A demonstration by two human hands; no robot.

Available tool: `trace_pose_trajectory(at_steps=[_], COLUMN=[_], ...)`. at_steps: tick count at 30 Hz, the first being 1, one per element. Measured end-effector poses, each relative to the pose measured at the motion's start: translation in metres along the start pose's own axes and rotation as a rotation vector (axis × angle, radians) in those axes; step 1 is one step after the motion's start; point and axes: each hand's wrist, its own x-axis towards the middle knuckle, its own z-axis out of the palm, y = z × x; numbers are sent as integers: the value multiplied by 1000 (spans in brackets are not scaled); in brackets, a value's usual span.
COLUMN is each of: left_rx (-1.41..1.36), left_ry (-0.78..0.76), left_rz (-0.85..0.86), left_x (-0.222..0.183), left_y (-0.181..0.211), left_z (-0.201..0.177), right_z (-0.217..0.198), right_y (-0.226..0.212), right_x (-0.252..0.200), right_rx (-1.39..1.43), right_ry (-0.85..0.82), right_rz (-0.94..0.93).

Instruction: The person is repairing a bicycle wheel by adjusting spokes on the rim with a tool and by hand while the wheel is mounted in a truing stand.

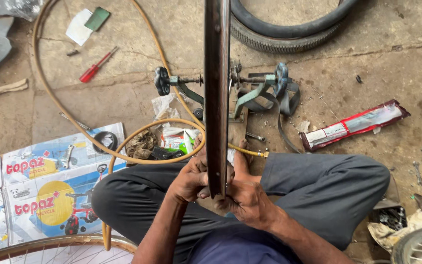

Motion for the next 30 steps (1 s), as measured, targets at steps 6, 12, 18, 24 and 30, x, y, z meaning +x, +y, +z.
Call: trace_pose_trajectory(at_steps=[6,12,18,24,30], left_rx=[936,1636,2029,1480,1190], left_ry=[235,463,519,880,344], left_rz=[114,126,-36,669,927], left_x=[-5,17,34,61,119], left_y=[-21,-70,-56,63,148], left_z=[-31,-100,-130,-31,98], right_z=[15,43,70,85,83], right_y=[59,137,194,224,281], right_x=[-21,-17,0,4,7], right_rx=[78,26,-239,-297,489], right_ry=[-246,-15,165,317,771], right_rz=[475,579,393,388,585])
